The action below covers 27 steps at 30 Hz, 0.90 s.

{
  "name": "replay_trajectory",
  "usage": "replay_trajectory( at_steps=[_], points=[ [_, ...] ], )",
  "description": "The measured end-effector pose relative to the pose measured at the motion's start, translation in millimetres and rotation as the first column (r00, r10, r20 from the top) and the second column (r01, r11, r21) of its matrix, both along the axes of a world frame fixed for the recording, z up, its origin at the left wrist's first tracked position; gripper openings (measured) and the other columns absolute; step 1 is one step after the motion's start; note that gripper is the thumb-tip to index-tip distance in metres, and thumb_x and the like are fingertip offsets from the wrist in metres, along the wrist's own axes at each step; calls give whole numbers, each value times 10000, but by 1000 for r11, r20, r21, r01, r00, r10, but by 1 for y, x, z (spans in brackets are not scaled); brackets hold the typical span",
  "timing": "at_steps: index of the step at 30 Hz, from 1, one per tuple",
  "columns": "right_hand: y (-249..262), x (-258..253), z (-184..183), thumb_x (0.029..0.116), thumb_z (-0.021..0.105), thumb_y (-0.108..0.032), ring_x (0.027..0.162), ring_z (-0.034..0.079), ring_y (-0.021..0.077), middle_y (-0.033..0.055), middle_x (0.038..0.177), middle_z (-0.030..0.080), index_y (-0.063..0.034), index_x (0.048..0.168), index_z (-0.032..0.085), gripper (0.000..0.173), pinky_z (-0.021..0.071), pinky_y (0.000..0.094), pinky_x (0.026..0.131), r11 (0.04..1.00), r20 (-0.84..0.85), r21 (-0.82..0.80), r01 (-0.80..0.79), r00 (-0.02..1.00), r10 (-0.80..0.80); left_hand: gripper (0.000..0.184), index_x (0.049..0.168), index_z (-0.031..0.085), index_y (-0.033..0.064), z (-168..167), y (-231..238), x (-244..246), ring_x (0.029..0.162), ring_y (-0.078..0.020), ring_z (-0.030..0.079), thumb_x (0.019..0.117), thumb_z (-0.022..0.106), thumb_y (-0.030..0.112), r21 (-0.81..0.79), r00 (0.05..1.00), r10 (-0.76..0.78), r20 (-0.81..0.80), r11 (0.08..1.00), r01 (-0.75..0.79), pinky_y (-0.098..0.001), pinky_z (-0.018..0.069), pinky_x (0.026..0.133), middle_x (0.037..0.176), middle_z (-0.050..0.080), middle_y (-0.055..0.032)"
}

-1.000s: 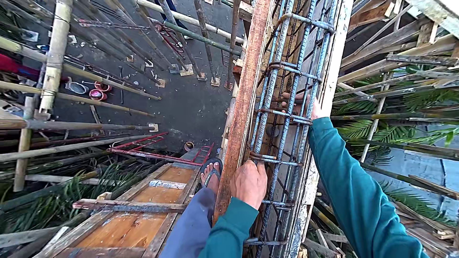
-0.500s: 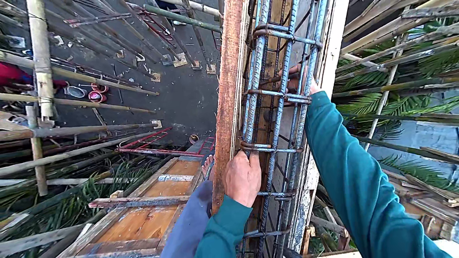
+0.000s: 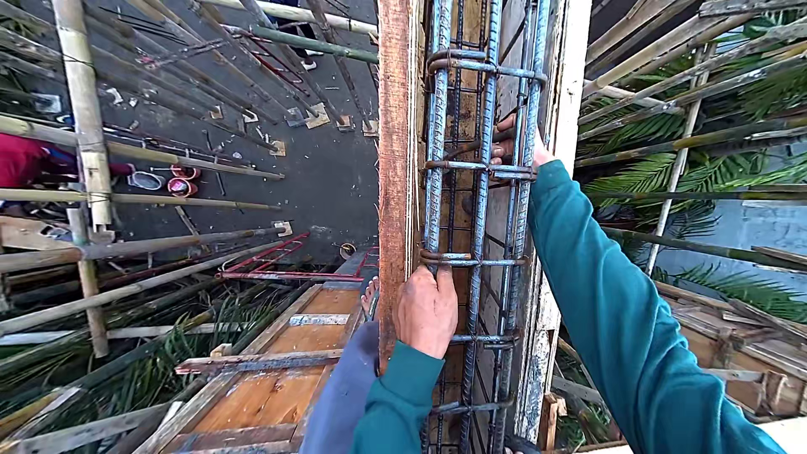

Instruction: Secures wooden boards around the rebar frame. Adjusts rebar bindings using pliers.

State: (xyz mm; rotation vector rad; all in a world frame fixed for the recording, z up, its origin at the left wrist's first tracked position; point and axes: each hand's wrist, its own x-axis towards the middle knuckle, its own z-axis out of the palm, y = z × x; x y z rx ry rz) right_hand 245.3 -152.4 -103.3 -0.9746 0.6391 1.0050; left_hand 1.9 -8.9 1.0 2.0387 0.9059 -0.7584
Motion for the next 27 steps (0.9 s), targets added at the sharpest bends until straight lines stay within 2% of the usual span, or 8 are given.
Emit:
replay_trajectory(
  at_steps=[3, 6, 9, 13, 18, 21, 25, 27],
  points=[
    [4, 3, 3, 1087, 197, -367, 365, 494, 91, 6, 494, 508, -87, 872, 560, 506, 424, 209, 366, 996, -35, -84, -17, 999, 14, 393, 832, 625, 67, 0, 0, 1, 717, -237, 621, 1085, 487, 335, 2, 1000, 0, 1, 1000, 0, -459, 485, 678, 700, 583, -69],
    [12, 0, 9, 1094, 207, -381, 366, 471, 79, -3, 507, 480, -97, 878, 540, 488, 409, 195, 361, 978, -79, -209, -13, 997, -3, 394, 839, 631, 66, -2, 0, -1, 728, -246, 628, 1080, 496, 347, 13, 1000, 10, 9, 1000, -10, -472, 488, 685, 711, 594, -78],
    [13, 3, 0, 1094, 251, -393, 428, 539, 99, 28, 611, 573, -96, 990, 542, 429, 474, 220, 420, 976, -59, -211, -52, 997, 40, 395, 841, 628, 60, -3, 0, -2, 736, -249, 623, 1079, 497, 347, 21, 1000, 10, 24, 1000, -10, -478, 488, 695, 722, 590, -86],
    [13, 4, -8, 1076, 264, -407, 429, 552, 114, 19, 589, 564, -123, 915, 519, 414, 482, 234, 412, 989, -89, -141, -41, 996, 28, 402, 861, 626, 71, -3, -1, -3, 728, -254, 618, 1084, 487, 375, 34, 1000, 12, 16, 999, -12, -489, 479, 685, 713, 583, -80],
    [11, 1, -10, 1074, 222, -426, 443, 550, 107, -1, 592, 570, -156, 916, 518, 431, 464, 239, 404, 982, 3, -155, -107, 994, 109, 411, 851, 625, 71, -3, -2, -5, 719, -257, 613, 1082, 486, 382, 40, 1000, 13, 27, 999, -14, -493, 477, 677, 707, 577, -83],
    [16, 1, -5, 1074, 230, -396, 440, 538, 125, 1, 586, 559, -160, 913, 517, 406, 444, 270, 391, 950, 22, -263, -172, 983, 184, 413, 854, 625, 74, -3, -1, -5, 704, -257, 609, 1084, 483, 386, 34, 999, 12, 33, 999, -13, -492, 474, 663, 695, 570, -78],
    [21, 2, -1, 1090, 267, -347, 467, 587, 130, 35, 704, 658, -140, 986, 548, 364, 460, 272, 390, 893, 44, -410, -186, 974, 223, 400, 834, 613, 80, -4, 0, -6, 669, -246, 586, 1080, 497, 375, 14, 998, 26, 50, 1000, -27, -482, 459, 629, 672, 548, -65],
    [22, 1, -4, 1084, 261, -370, 418, 545, 123, 29, 649, 623, -136, 1017, 560, 385, 435, 262, 359, 884, 30, -418, -208, 970, 242, 409, 811, 603, 87, -5, 0, -6, 650, -242, 572, 1082, 495, 374, 14, 998, 42, 40, 999, -43, -480, 448, 617, 658, 535, -64]
  ],
)
